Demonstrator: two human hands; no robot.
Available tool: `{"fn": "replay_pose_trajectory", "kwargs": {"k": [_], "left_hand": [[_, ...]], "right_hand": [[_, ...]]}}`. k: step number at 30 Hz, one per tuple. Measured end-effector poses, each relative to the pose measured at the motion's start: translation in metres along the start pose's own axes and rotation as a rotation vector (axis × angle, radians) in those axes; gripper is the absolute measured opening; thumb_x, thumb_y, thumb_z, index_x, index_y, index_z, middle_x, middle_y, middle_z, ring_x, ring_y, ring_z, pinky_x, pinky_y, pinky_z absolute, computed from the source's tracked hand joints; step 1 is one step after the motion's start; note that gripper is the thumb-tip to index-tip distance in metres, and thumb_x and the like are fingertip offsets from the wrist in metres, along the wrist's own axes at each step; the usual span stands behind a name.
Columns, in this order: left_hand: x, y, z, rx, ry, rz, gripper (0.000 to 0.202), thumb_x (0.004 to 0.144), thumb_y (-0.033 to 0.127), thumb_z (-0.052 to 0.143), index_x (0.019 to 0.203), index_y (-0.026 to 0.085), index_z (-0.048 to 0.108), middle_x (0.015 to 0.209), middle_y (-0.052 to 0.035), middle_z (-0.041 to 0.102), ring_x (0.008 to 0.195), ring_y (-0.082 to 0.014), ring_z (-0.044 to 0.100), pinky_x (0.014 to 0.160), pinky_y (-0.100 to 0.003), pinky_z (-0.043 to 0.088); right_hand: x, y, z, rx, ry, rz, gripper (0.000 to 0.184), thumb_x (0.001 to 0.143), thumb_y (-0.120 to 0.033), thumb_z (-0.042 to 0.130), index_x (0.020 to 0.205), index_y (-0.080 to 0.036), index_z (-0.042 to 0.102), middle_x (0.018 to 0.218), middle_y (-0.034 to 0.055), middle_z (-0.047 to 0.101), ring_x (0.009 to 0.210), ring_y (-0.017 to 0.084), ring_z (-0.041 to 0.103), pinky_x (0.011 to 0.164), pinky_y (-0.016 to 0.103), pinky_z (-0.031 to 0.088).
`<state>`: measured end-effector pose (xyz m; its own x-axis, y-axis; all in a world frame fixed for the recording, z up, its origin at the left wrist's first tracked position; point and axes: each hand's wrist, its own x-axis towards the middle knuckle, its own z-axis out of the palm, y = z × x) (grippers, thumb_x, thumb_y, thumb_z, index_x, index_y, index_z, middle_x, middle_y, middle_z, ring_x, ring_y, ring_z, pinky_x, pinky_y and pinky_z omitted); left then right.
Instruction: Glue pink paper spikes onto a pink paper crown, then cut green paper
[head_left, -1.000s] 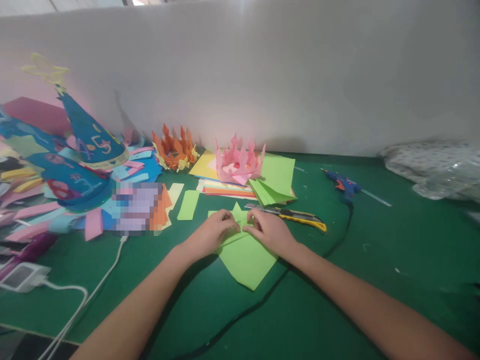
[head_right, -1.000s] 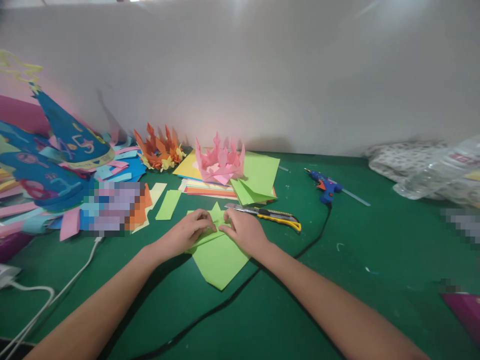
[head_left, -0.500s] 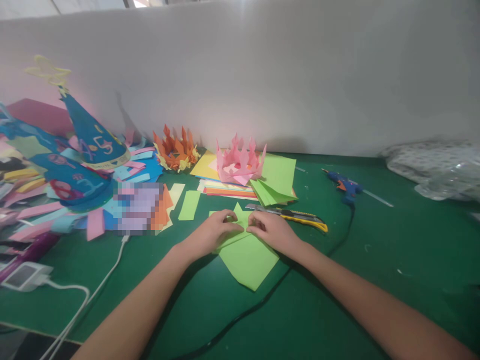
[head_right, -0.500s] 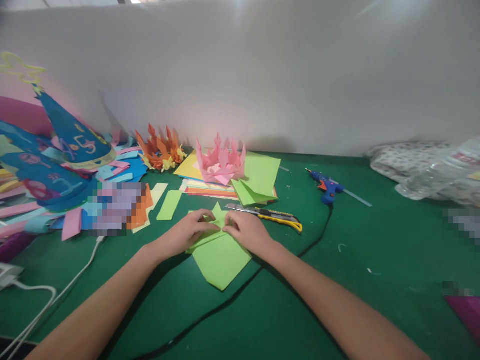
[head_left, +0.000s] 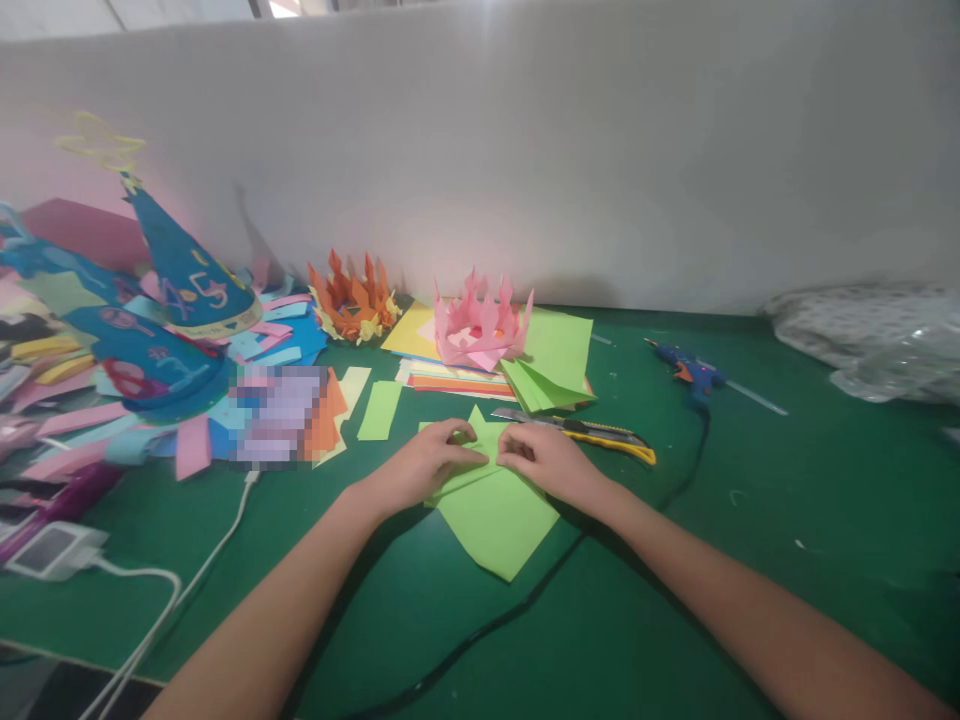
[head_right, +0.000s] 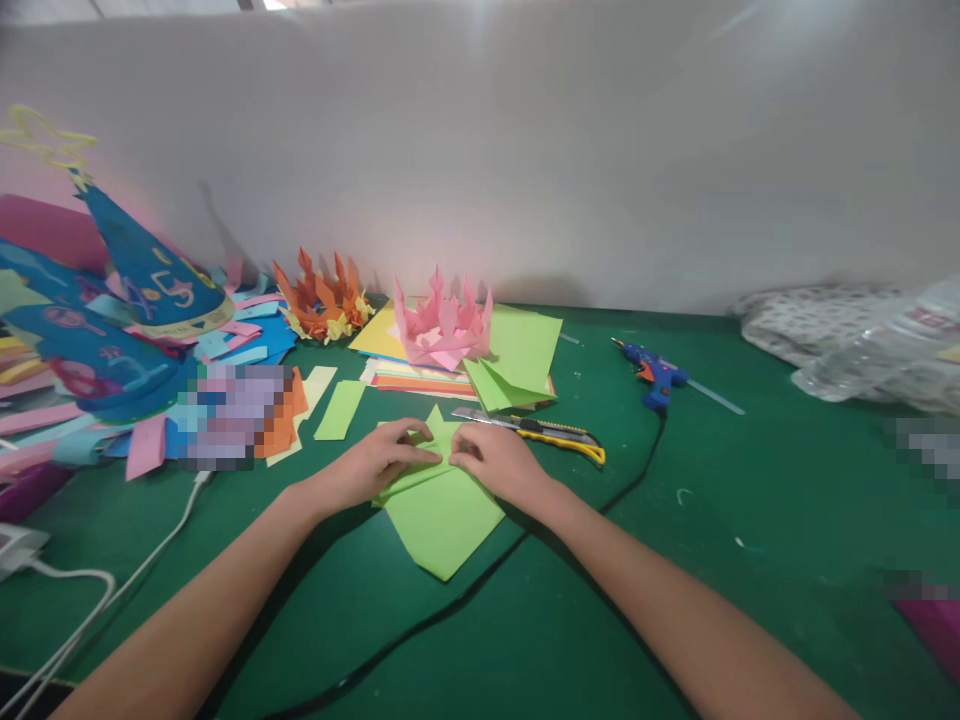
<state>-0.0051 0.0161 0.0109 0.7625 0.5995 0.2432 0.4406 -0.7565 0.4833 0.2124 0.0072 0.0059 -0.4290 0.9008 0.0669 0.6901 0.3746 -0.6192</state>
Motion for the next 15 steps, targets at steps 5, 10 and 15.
{"fn": "replay_pose_trajectory", "kwargs": {"k": [5,10,15], "left_hand": [[-0.001,-0.001,0.0,0.003,-0.006,-0.001,0.033,0.09,0.015,0.038,0.106,0.024,0.066,0.107,-0.0093,0.052,0.093,-0.0159,0.052,0.077,-0.029,0.044],[-0.002,-0.004,0.001,-0.016,-0.022,-0.001,0.032,0.091,0.017,0.039,0.106,0.024,0.066,0.106,-0.0089,0.052,0.095,-0.0159,0.051,0.079,-0.029,0.043],[0.0,-0.004,-0.001,-0.045,-0.024,0.004,0.032,0.09,0.017,0.039,0.106,0.024,0.066,0.104,-0.0085,0.052,0.093,-0.0154,0.052,0.078,-0.028,0.043]], "right_hand": [[-0.001,0.001,0.0,-0.036,0.016,-0.054,0.009,0.08,-0.023,0.06,0.073,-0.018,0.057,0.061,-0.0035,0.054,0.057,0.011,0.047,0.053,0.022,0.03],[-0.007,0.003,-0.001,-0.154,0.08,-0.381,0.015,0.087,-0.02,0.05,0.082,-0.018,0.064,0.084,0.0054,0.062,0.081,0.016,0.053,0.072,0.029,0.04],[-0.014,-0.002,0.002,-0.293,0.028,-0.584,0.022,0.091,-0.018,0.043,0.095,-0.015,0.065,0.09,0.0096,0.063,0.084,0.018,0.054,0.072,0.03,0.042]]}}
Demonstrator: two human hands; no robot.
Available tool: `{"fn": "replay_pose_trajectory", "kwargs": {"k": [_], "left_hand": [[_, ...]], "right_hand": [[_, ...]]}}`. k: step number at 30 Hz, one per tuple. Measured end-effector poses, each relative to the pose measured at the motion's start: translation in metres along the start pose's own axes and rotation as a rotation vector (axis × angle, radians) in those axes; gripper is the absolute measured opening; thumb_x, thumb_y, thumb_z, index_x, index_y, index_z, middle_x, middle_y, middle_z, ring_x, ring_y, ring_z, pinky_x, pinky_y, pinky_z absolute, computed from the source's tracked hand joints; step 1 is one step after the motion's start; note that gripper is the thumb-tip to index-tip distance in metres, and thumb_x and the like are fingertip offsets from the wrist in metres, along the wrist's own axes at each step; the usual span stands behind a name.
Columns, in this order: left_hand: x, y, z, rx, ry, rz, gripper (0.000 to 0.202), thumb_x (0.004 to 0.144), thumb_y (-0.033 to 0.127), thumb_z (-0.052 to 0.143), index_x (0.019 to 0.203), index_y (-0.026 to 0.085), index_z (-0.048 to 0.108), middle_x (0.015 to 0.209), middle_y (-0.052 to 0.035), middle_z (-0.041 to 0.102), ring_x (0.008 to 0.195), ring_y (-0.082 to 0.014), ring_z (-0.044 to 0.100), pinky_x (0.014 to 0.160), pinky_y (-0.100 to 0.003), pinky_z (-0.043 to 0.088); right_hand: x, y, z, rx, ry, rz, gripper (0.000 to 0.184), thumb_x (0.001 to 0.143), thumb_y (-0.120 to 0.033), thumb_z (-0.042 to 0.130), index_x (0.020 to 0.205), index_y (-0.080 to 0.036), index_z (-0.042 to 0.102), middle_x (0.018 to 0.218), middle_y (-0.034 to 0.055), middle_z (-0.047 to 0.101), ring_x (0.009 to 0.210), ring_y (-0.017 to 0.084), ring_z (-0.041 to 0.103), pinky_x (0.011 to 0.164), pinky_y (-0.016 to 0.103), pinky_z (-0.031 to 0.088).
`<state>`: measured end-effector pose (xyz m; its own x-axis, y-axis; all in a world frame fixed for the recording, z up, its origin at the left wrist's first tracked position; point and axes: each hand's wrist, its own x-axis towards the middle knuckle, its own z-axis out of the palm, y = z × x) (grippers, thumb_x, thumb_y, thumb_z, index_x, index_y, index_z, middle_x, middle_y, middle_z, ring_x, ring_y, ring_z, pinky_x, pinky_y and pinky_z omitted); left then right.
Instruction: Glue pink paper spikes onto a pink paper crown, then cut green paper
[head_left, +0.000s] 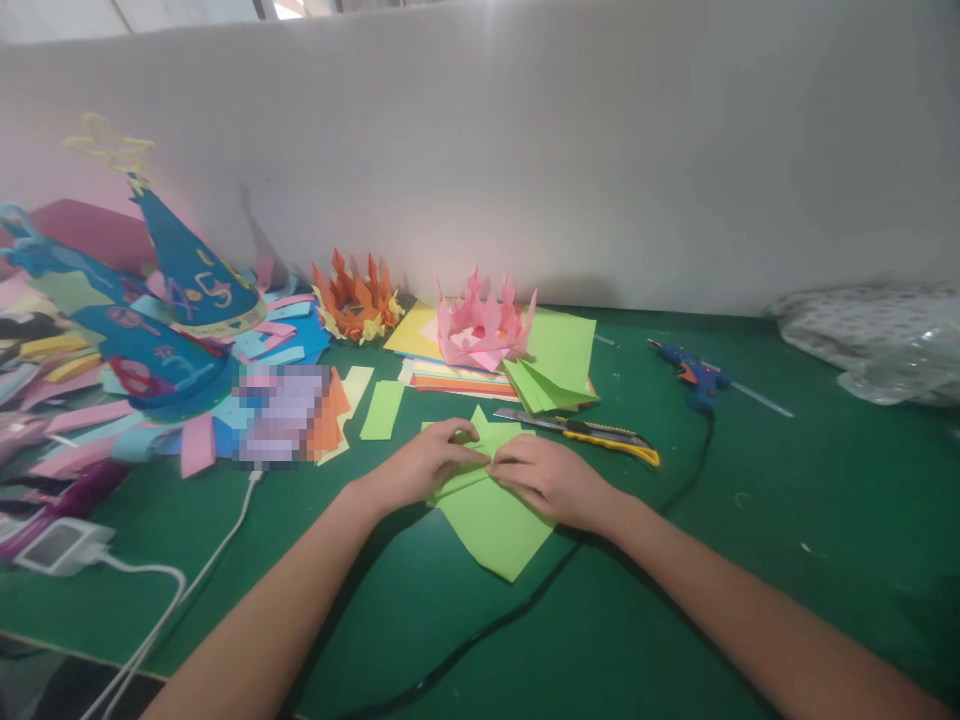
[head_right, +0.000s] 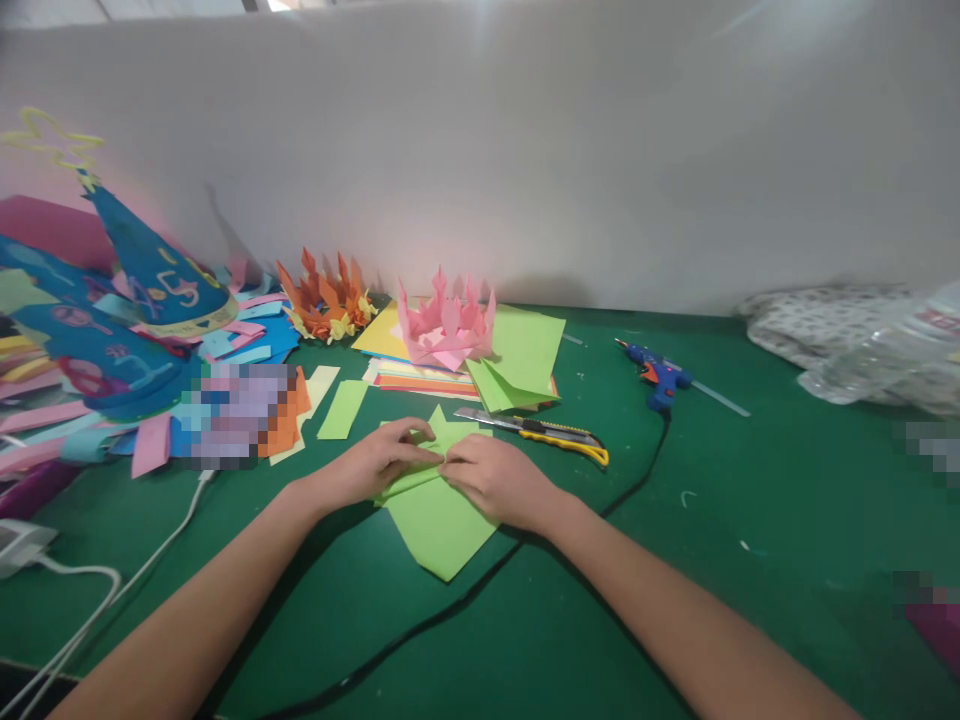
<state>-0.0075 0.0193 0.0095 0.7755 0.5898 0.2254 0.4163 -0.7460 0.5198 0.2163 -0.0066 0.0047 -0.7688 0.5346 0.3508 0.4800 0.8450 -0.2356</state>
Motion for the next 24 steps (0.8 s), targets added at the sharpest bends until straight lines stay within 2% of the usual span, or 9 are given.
{"fn": "replay_pose_trajectory", "kwargs": {"k": [5,15,20,24], "left_hand": [[0.002,0.002,-0.002,0.013,0.008,0.014,0.032,0.091,0.017,0.038,0.104,0.023,0.067,0.102,-0.0089,0.053,0.092,-0.0154,0.052,0.078,-0.028,0.043],[0.0,-0.001,0.002,0.094,0.0,0.029,0.041,0.084,0.004,0.039,0.107,0.024,0.066,0.107,-0.0093,0.053,0.094,-0.0164,0.052,0.081,-0.03,0.042],[-0.001,-0.006,0.007,0.107,0.028,0.052,0.041,0.085,0.005,0.038,0.105,0.025,0.067,0.109,-0.0096,0.054,0.099,-0.0173,0.051,0.084,-0.032,0.042],[-0.002,-0.008,0.009,0.119,0.027,0.039,0.034,0.087,0.011,0.042,0.106,0.026,0.067,0.112,-0.0092,0.055,0.1,-0.018,0.051,0.087,-0.035,0.04]], "right_hand": [[0.003,-0.007,0.001,-0.115,-0.034,-0.067,0.024,0.092,-0.019,0.041,0.095,-0.013,0.064,0.084,0.01,0.063,0.079,0.018,0.054,0.068,0.031,0.043],[0.002,-0.005,-0.007,-0.123,-0.029,-0.069,0.027,0.093,-0.019,0.038,0.093,-0.012,0.065,0.083,0.0102,0.063,0.078,0.018,0.054,0.069,0.03,0.045],[0.001,-0.005,-0.005,-0.132,-0.054,-0.066,0.026,0.093,-0.018,0.038,0.096,-0.012,0.064,0.085,0.0101,0.062,0.08,0.018,0.053,0.071,0.031,0.045],[-0.001,-0.003,-0.005,-0.156,-0.064,-0.116,0.025,0.092,-0.017,0.041,0.107,-0.015,0.06,0.09,0.0101,0.062,0.085,0.018,0.054,0.071,0.031,0.044]]}}
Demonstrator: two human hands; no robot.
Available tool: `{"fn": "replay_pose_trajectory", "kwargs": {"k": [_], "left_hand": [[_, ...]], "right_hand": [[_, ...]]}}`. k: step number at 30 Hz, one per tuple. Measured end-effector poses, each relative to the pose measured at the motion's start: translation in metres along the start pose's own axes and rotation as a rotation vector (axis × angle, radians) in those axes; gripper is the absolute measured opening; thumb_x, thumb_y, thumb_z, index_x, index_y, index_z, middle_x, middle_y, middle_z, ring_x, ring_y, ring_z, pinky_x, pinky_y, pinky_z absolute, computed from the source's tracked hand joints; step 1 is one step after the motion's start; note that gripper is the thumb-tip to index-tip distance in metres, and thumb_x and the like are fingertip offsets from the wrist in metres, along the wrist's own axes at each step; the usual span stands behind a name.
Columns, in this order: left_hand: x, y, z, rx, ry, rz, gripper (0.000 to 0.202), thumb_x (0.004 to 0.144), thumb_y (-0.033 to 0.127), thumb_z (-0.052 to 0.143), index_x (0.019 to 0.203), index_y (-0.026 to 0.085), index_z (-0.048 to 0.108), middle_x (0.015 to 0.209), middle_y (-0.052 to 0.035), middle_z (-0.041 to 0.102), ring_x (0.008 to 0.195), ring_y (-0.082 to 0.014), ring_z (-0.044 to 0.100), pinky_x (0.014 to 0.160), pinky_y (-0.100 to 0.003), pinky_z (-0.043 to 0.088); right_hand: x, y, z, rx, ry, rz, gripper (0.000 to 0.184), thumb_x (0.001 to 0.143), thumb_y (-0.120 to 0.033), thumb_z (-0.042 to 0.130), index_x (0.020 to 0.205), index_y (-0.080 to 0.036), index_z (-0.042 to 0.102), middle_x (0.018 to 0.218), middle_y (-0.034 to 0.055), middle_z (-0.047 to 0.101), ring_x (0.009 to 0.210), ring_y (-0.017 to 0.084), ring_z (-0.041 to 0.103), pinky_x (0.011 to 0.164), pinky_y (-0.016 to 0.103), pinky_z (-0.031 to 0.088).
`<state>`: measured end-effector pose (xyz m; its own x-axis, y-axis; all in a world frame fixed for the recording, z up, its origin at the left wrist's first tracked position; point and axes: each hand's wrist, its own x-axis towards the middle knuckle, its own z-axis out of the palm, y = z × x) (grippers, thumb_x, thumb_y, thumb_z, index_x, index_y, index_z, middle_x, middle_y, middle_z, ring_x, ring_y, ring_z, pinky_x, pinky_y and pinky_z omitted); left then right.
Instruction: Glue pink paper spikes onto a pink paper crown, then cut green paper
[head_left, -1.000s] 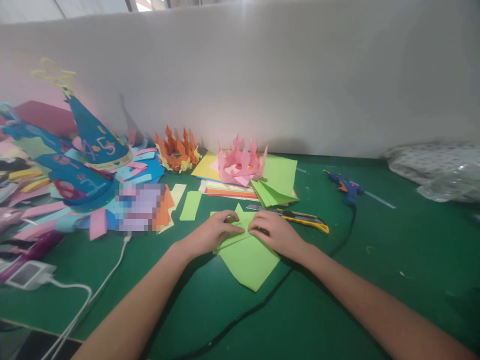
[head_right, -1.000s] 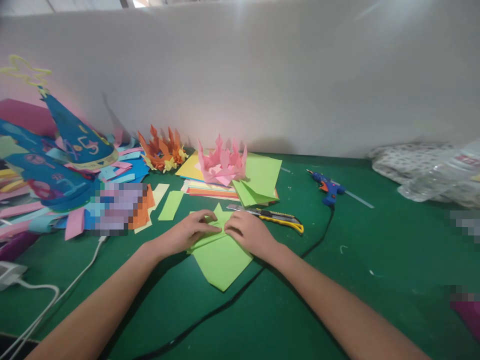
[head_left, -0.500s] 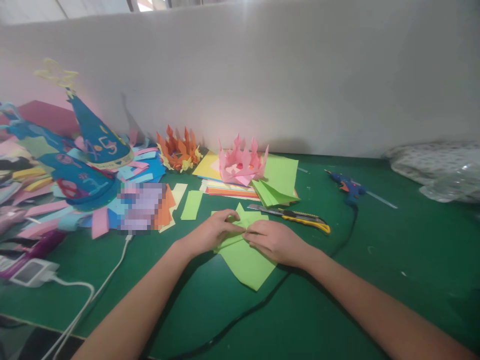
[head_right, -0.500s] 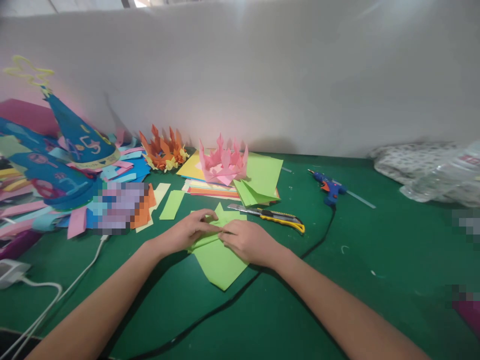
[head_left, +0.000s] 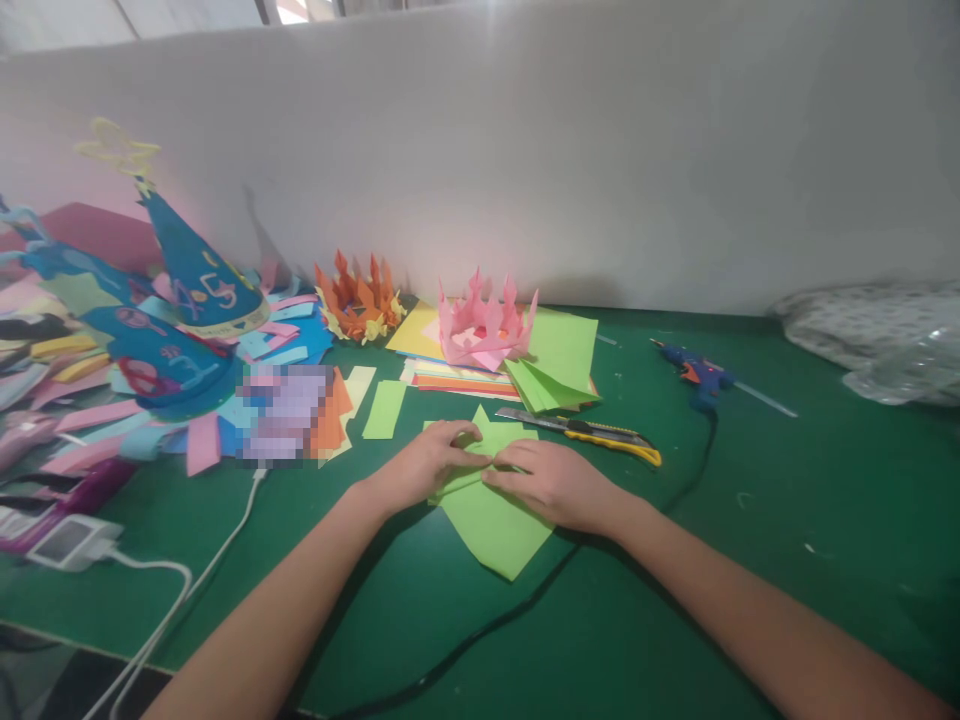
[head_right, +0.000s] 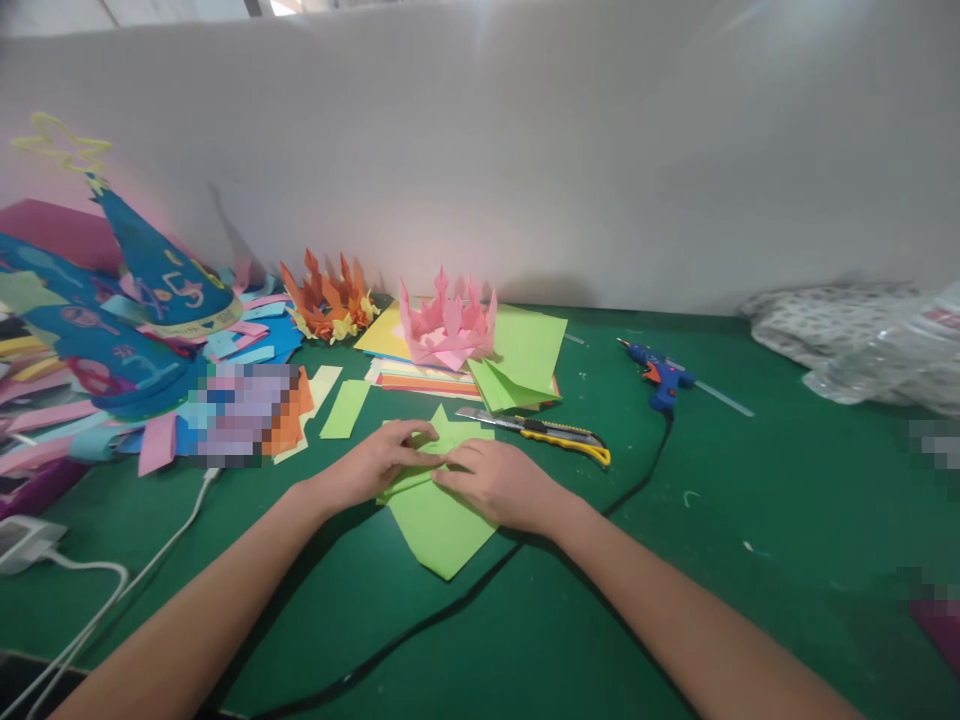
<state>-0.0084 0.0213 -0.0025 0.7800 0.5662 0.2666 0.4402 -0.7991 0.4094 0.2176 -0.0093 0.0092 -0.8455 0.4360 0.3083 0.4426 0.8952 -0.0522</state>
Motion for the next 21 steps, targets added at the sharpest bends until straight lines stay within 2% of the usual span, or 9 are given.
{"fn": "replay_pose_trajectory", "kwargs": {"k": [6,21], "left_hand": [[-0.0007,0.0013,-0.0059,0.067,-0.059,-0.008,0.033,0.089,0.017,0.042,0.109,0.031,0.064,0.115,-0.0078,0.054,0.094,-0.0174,0.05,0.083,-0.033,0.038],[0.0032,0.0006,-0.0076,-0.016,-0.002,0.045,0.033,0.091,0.017,0.038,0.106,0.026,0.066,0.109,-0.0088,0.059,0.097,-0.0172,0.055,0.083,-0.032,0.04]], "right_hand": [[0.001,-0.0008,-0.0002,-0.035,-0.009,-0.002,0.027,0.092,-0.019,0.041,0.111,-0.02,0.06,0.093,0.0096,0.063,0.083,0.018,0.054,0.069,0.031,0.043],[0.0028,-0.002,0.0014,-0.038,-0.029,0.022,0.028,0.092,-0.019,0.04,0.113,-0.019,0.059,0.095,0.01,0.062,0.086,0.018,0.052,0.072,0.031,0.042]]}}
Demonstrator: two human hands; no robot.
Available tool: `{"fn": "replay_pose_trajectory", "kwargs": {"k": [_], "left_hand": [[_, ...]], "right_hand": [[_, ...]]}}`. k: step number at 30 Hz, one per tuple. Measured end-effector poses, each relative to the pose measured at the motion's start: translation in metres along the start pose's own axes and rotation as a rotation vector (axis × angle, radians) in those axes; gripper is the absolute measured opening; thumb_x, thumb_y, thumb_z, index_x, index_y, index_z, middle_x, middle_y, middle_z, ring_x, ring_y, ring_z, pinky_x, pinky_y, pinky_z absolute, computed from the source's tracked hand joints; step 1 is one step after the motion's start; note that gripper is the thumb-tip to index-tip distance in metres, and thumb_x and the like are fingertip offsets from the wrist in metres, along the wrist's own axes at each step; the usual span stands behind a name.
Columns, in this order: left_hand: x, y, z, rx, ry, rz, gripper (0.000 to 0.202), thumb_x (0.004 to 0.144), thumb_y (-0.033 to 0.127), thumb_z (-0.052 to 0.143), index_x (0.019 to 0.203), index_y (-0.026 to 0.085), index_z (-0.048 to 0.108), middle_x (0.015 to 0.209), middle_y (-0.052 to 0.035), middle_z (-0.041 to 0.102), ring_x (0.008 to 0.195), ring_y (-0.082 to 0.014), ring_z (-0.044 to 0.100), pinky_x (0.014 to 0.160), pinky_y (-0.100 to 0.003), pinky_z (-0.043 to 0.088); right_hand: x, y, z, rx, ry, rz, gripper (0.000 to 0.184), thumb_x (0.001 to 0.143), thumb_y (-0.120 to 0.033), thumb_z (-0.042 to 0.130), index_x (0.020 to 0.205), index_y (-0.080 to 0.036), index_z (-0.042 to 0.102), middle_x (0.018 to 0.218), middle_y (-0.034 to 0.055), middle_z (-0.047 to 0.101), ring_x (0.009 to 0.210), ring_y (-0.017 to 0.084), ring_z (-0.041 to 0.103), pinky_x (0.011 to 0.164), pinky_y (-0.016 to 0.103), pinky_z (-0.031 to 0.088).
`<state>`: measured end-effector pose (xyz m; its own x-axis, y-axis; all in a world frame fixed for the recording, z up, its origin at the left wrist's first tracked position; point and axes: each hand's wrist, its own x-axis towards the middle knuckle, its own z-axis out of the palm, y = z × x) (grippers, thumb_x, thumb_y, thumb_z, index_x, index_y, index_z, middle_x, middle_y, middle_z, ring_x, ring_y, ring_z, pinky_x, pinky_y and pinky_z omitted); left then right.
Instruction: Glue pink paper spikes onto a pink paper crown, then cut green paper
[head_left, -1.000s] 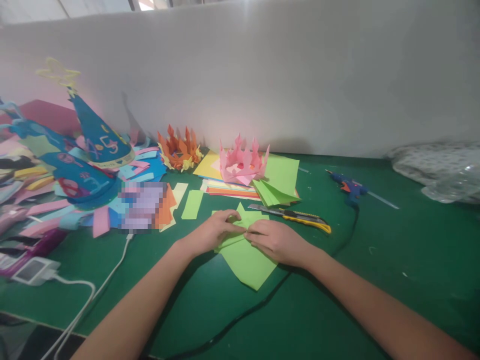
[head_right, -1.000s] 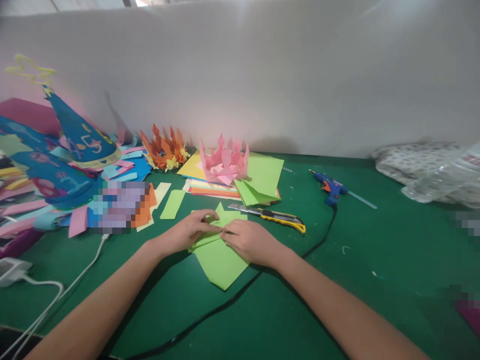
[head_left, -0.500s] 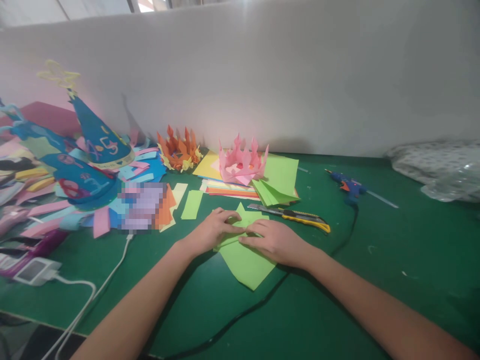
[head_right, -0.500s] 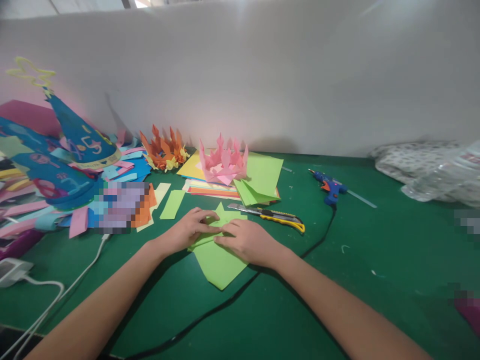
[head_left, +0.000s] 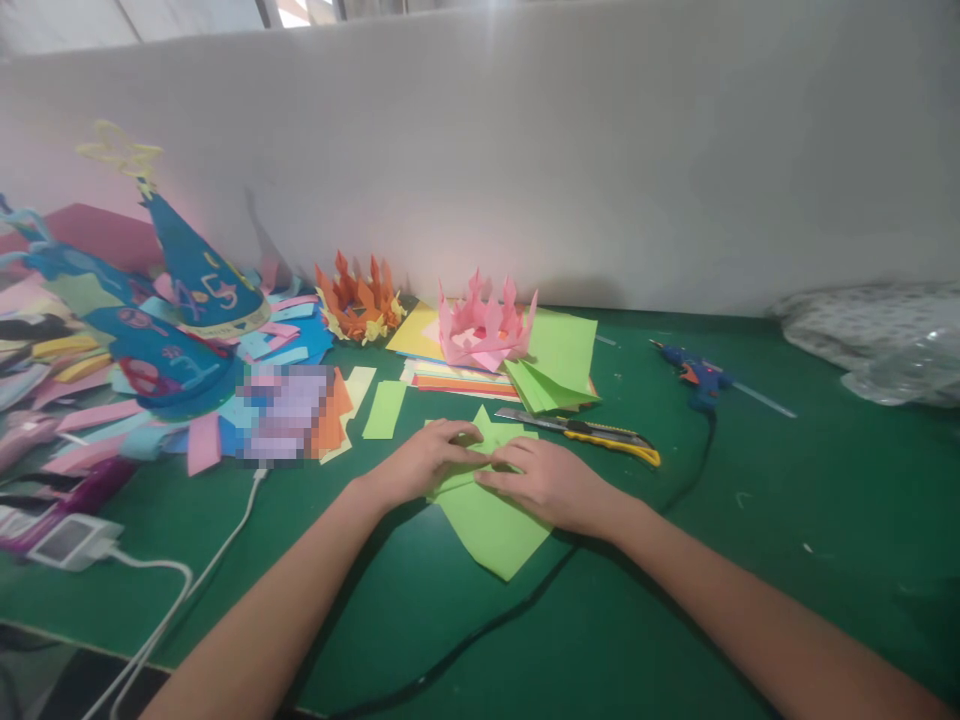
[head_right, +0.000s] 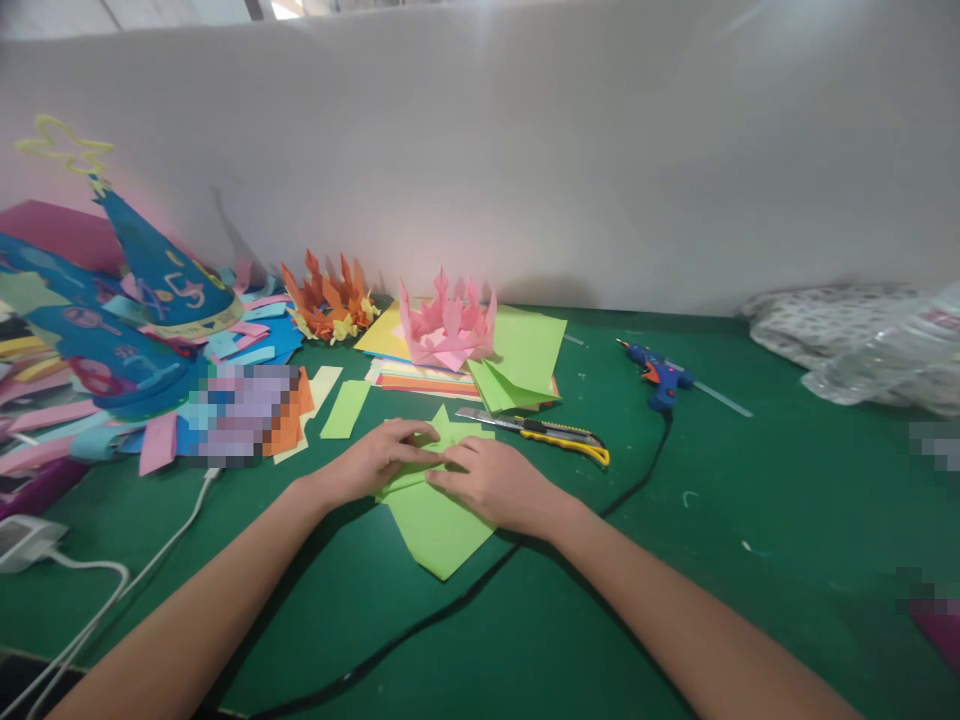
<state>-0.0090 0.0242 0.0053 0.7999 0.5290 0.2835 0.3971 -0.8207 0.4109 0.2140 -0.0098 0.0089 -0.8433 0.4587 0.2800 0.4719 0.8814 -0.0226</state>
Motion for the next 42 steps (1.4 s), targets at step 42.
{"fn": "replay_pose_trajectory", "kwargs": {"k": [42], "left_hand": [[-0.002,0.003,-0.015,-0.159,-0.103,-0.141,0.032,0.089,0.017,0.041,0.119,0.021,0.051,0.118,-0.0038,0.058,0.1,-0.0174,0.049,0.089,-0.031,0.036]], "right_hand": [[0.002,-0.004,0.003,0.018,-0.02,0.102,0.034,0.09,-0.029,0.047,0.115,-0.011,0.058,0.116,0.0136,0.06,0.104,0.025,0.053,0.088,0.042,0.046]]}}
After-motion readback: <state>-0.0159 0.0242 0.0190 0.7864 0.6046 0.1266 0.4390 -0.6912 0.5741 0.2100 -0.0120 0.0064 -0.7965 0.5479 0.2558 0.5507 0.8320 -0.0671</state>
